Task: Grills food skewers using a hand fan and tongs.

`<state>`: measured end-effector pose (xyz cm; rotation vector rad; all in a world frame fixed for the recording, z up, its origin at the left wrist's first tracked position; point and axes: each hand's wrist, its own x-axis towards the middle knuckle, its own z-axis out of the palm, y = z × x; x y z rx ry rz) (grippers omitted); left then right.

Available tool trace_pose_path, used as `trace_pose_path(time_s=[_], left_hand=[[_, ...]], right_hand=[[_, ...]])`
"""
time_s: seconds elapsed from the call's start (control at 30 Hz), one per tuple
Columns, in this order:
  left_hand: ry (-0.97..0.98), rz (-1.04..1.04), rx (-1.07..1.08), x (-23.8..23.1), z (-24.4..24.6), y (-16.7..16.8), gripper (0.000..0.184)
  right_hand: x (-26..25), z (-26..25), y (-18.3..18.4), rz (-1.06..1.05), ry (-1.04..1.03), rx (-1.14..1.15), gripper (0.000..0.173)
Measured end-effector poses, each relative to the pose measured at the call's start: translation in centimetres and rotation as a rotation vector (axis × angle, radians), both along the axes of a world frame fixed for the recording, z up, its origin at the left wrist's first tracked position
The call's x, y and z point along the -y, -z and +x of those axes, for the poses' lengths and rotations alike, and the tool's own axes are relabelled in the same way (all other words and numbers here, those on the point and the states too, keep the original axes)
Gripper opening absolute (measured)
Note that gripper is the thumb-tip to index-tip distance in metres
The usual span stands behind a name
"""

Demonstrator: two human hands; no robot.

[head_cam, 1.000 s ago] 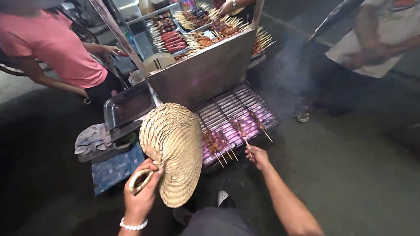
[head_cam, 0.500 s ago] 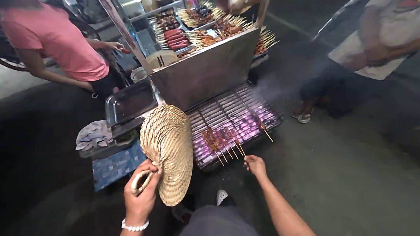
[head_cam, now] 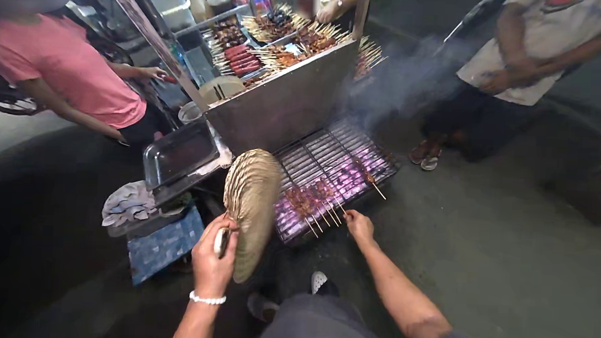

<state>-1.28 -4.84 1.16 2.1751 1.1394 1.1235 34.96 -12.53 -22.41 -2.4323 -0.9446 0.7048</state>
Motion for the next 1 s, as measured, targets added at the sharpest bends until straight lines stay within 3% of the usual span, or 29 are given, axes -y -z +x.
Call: trace_pose_path(time_s=[0.07, 0.13, 0.2, 0.33, 0.47, 0.63, 0.77, 0.9, 0.93, 1.0], left_hand=[[0.002, 0.027, -0.046, 0.0, 0.1, 0.1, 0.015], [0.128, -0.158, 0.15, -0.2, 0.2, 0.5, 0.011], [0.15, -0.265, 0.235, -0.4, 0.4, 1.0, 0.012], [0.047, -0.015, -0.052, -0.5, 1.3, 1.3, 0.017], [0.171, -0.246, 0.2, -0.5, 1.5, 1.1, 0.013], [0.021, 0.039, -0.098, -0.2, 1.1, 0.2, 0.017], [0.191, -0.285, 0.254, -0.3, 1.6, 0.1, 0.015], [0.049, 0.003, -0.033, -0.8, 2.1, 0.5, 0.017], [0.067, 0.004, -0.048, -0.7, 2.5, 0.7, 0.017], [0.173, -0.18, 0.116, -0.6, 3.3, 1.0, 0.014]], right_hand=[[0.5, -0.2, -0.5, 0.067, -0.031, 0.105, 0.033], [0.6, -1.1, -1.0, 0.126, -0.085, 0.175, 0.033], [0.3, -2.6, -1.5, 0.059, -0.155, 0.138, 0.034], [-0.6, -3.9, -0.8, -0.085, -0.13, 0.06, 0.034], [-0.4, -3.1, -0.2, -0.031, -0.062, 0.016, 0.03], [0.7, -1.3, 0.2, 0.007, -0.038, 0.014, 0.027], [1.1, -0.5, 0.2, 0.102, -0.058, 0.048, 0.036], [0.8, 0.2, 0.0, 0.06, 0.019, 0.034, 0.037], [0.7, 0.5, 0.2, 0.028, -0.002, 0.013, 0.033], [0.6, 0.6, 0.5, 0.011, -0.057, -0.007, 0.028]])
